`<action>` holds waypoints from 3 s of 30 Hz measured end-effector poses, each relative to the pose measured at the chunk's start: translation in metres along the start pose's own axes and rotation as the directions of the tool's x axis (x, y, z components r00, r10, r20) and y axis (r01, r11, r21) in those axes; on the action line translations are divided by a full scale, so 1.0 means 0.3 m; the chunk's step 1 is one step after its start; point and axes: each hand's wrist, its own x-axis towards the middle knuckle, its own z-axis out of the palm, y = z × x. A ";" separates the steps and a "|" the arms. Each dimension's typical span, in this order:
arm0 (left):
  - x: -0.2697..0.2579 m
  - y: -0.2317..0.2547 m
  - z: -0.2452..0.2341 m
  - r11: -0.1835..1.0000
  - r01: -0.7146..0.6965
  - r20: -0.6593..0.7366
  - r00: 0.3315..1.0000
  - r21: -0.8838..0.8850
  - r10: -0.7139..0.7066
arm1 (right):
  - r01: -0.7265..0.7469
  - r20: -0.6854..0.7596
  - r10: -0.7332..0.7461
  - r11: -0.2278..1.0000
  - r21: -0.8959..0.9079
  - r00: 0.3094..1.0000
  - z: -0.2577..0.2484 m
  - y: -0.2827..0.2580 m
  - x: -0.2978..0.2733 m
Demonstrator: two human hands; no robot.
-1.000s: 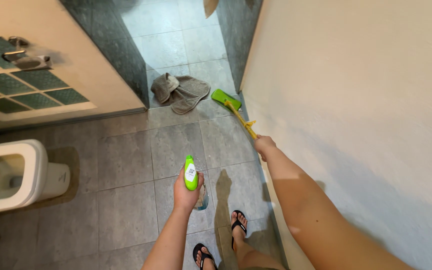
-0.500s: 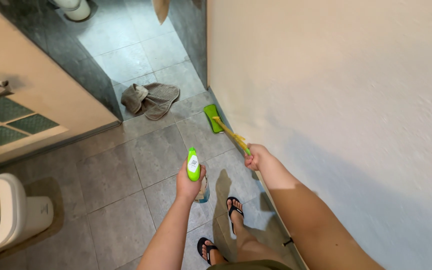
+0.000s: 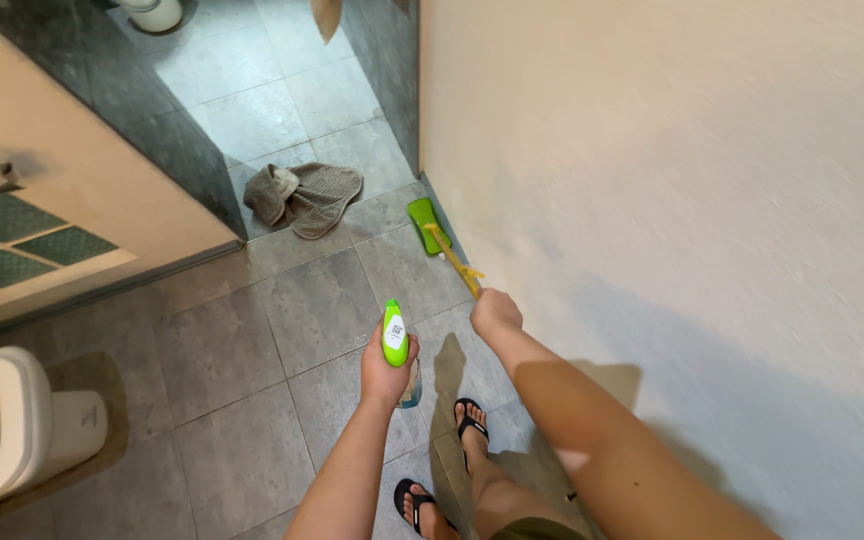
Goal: Cleaning the bathroom floor by washing the mop head in the sink and then mopping with a spray cleaner.
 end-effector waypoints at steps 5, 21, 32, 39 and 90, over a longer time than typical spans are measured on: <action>0.100 0.011 -0.005 1.000 -0.011 -0.113 0.994 -0.021 0.008 | 0.036 0.001 -0.036 0.999 -0.022 0.999 -0.060 -0.136 0.205; 0.074 0.025 0.027 1.000 -0.009 -0.173 0.985 0.020 0.013 | 0.204 0.176 -0.154 0.926 -0.319 0.972 -0.189 -0.019 0.288; -0.275 -0.303 0.028 0.978 -0.031 0.098 0.995 0.206 0.011 | 0.040 0.166 0.002 0.968 -0.246 0.986 -0.044 0.306 -0.270; -0.498 -0.458 0.018 0.913 0.121 0.165 0.966 0.389 -0.198 | -0.014 0.166 0.068 0.952 -0.306 0.984 -0.085 0.483 -0.539; -0.957 -0.578 -0.496 0.946 0.285 -0.104 0.957 0.154 -0.271 | 0.307 0.191 -0.257 0.899 -0.313 0.947 0.501 0.189 -0.868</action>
